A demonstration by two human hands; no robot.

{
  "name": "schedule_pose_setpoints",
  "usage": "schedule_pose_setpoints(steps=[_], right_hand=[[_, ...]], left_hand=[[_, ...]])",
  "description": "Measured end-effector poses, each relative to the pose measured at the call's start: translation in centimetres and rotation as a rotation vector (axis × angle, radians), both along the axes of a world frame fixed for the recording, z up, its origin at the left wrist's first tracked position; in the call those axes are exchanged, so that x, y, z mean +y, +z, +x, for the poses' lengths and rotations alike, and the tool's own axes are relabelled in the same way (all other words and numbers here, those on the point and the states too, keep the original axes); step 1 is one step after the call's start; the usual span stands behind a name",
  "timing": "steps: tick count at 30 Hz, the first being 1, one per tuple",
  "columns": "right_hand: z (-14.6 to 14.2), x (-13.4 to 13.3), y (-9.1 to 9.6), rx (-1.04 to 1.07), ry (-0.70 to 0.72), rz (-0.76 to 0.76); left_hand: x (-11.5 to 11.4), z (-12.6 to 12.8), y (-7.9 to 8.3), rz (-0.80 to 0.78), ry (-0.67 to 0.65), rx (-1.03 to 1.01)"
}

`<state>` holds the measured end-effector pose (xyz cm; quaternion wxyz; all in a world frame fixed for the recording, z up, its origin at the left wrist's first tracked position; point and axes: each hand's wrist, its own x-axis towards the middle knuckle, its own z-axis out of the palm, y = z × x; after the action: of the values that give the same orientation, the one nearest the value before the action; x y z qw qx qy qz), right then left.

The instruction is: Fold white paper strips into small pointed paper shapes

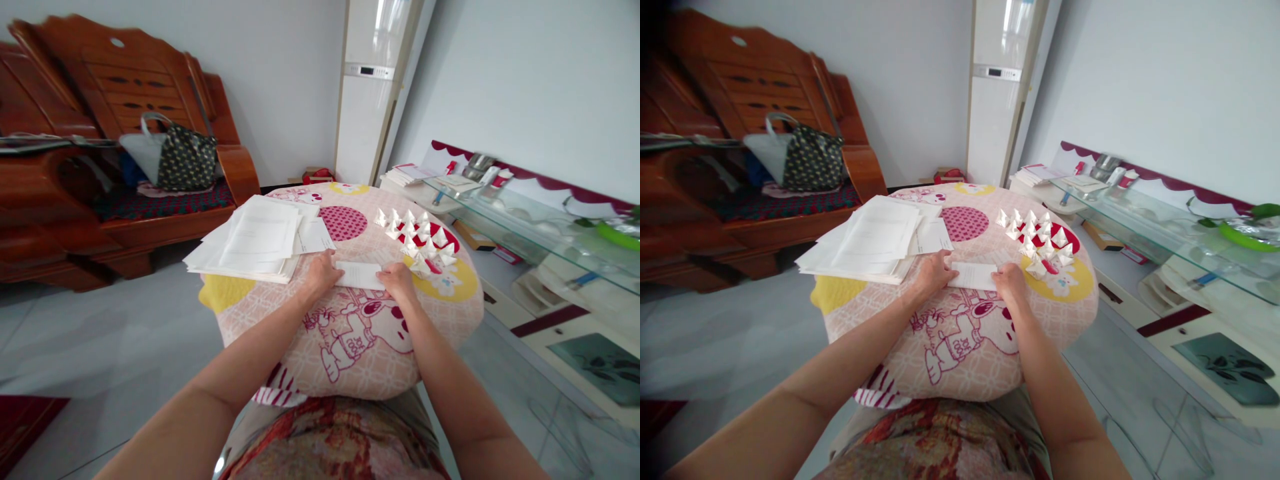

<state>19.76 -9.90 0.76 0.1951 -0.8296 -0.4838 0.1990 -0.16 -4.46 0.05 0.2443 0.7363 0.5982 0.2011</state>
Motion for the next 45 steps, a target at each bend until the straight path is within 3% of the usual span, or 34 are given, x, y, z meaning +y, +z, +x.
schedule_pose_setpoints(steps=[11,45], right_hand=[[0.21,0.21,-0.18,-0.297,0.090,0.005],[0.49,0.67,-0.49,-0.316,0.111,-0.004]], left_hand=[[-0.04,-0.16,0.08,0.006,0.010,0.003],[0.25,-0.28,0.17,-0.004,0.021,0.010]])
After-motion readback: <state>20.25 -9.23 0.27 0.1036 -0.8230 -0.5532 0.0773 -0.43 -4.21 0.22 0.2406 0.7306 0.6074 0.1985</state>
